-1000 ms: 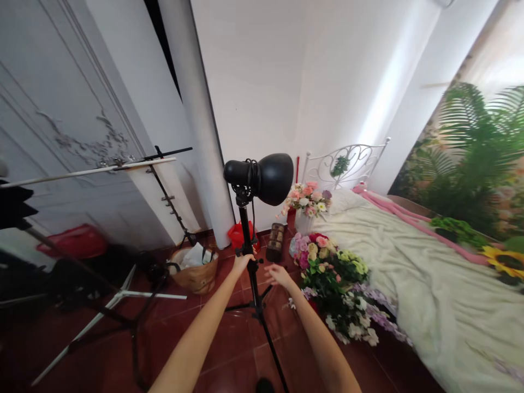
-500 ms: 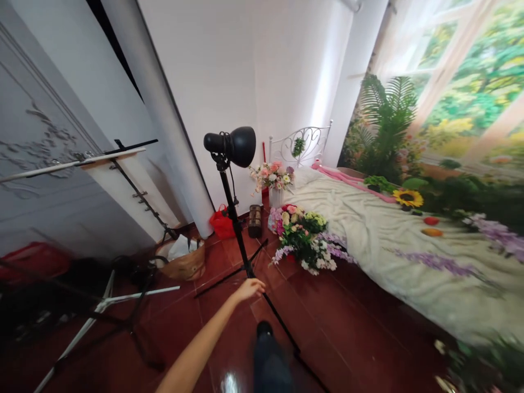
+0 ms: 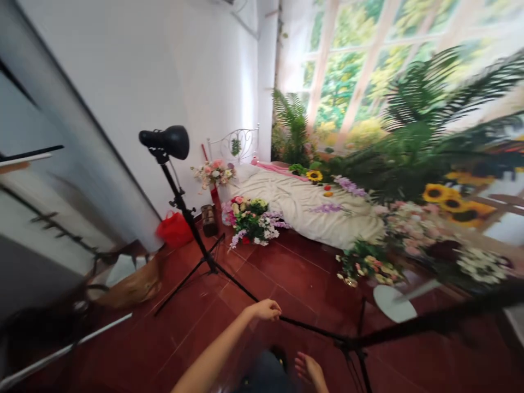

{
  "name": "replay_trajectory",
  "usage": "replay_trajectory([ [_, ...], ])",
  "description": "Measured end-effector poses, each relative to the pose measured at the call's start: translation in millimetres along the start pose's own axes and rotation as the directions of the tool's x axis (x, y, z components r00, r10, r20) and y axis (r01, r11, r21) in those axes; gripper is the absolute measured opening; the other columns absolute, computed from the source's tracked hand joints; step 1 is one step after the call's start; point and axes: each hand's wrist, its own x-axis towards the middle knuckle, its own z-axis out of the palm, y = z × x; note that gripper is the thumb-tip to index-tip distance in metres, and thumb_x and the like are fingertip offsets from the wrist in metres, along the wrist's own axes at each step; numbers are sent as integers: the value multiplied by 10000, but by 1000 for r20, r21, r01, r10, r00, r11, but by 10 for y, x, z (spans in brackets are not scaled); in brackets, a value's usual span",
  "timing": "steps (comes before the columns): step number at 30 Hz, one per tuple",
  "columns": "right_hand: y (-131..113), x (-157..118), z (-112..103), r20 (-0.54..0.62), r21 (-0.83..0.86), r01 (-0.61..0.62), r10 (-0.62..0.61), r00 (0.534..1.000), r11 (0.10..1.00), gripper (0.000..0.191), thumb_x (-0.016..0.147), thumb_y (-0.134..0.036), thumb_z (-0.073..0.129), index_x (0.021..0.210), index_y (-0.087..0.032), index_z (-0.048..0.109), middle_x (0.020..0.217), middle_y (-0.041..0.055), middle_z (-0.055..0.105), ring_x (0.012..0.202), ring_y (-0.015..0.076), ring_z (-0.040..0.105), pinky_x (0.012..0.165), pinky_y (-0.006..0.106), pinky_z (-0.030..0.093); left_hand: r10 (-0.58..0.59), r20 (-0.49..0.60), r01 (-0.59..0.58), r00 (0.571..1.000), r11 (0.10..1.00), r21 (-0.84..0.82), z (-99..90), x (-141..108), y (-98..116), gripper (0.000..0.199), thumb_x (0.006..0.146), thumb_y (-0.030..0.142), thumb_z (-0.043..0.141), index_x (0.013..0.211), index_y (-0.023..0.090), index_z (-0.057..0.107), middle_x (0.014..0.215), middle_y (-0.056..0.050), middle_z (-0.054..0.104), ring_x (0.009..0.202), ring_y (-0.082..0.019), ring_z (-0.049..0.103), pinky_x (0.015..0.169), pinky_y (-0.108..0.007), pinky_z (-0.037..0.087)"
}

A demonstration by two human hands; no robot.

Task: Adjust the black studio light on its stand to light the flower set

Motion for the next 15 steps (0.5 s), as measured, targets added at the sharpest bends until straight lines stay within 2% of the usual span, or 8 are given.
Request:
replay_trajectory([
  [4,-46,-61,-566,-253,276,88,-16,967,957,244,524,-520,469,647,-330,560,720,58,688,862,326,646,744,488,511,160,35,-161,986,987,13,167,240,697,224,686,322,538,802,153,629,679,-19,648,571,-134,566,625,-274,455],
  [8,-173,-276,-1192,-347,387,196,-54,936,901,247,629,-475,489,754,-297,604,832,68,703,876,284,658,744,464,539,304,78,-304,950,953,-7,449,476,1424,237,709,320,548,838,138,630,720,-37,663,592,-119,579,620,-243,449],
  [11,-323,-469,-1734,-370,482,215,-25,929,849,256,715,-434,485,842,-253,615,882,77,703,862,237,668,745,390,546,377,117,-375,919,926,-41,775,661,2020,244,717,327,567,837,125,633,714,-48,661,589,-117,584,610,-242,452],
  [15,-601,-792,-2567,-373,561,273,-56,926,782,350,836,-452,402,965,-196,602,988,101,684,829,171,668,736,290,527,514,158,-500,843,857,-121,1364,911,2921,265,699,343,627,840,119,633,740,-64,665,645,-134,605,656,-265,477],
])
